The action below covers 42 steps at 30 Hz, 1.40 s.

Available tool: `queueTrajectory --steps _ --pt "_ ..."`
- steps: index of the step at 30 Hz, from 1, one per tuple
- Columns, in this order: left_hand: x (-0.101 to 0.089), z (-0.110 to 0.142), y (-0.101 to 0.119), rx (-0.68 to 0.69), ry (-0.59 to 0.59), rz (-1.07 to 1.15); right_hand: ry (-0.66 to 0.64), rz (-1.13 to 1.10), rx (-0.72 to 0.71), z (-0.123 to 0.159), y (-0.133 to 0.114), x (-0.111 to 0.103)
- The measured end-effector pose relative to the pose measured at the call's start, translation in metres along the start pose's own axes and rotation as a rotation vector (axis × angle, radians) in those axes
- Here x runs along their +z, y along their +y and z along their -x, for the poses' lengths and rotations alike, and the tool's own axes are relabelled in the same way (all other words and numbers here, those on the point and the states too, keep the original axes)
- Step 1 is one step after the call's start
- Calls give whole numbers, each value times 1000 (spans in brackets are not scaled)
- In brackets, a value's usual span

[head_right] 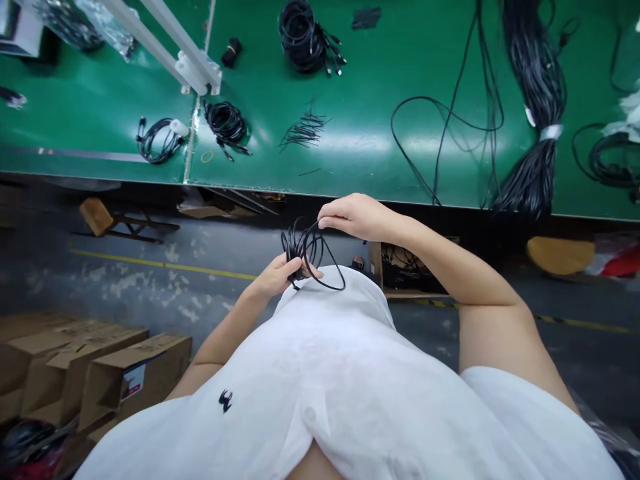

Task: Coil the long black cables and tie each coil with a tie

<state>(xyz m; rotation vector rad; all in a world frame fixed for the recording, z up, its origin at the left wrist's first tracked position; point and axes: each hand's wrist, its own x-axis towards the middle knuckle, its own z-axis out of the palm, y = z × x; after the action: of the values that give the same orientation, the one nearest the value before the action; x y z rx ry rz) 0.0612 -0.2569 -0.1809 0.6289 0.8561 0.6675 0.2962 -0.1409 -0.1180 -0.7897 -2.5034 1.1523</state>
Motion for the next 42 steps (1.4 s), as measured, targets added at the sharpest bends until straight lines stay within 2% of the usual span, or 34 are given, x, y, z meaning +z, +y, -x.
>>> queueTrajectory --steps 3,7,11,14,17,20,26,29,33,35,37,39,42 --pt "9 -3 -6 -43 -36 -12 -10 -32 13 2 9 3" --pt "15 -11 -15 -63 83 -45 145 -4 1 11 -7 8" --pt "11 -16 -13 82 218 74 118 -89 -6 11 -19 10" --pt "9 -13 -2 159 192 105 207 -180 95 4 -11 13" --pt "6 -4 10 113 75 123 352 -196 219 -2 8 13" --pt "1 7 13 16 15 138 386 -202 292 -4 33 9" --pt "-20 23 3 -62 71 220 349 -234 439 6 85 13" --pt "-28 29 1 -38 120 347 332 -247 497 19 121 32" --pt "-33 37 3 93 335 566 154 -281 566 50 153 86" --pt "-35 40 5 135 418 600 84 -252 570 66 151 114" --pt "-37 42 6 136 442 592 71 -190 533 79 138 131" --pt "-40 43 6 92 440 560 105 -140 478 85 121 132" --pt "-44 42 6 46 453 509 190 -134 435 73 98 112"
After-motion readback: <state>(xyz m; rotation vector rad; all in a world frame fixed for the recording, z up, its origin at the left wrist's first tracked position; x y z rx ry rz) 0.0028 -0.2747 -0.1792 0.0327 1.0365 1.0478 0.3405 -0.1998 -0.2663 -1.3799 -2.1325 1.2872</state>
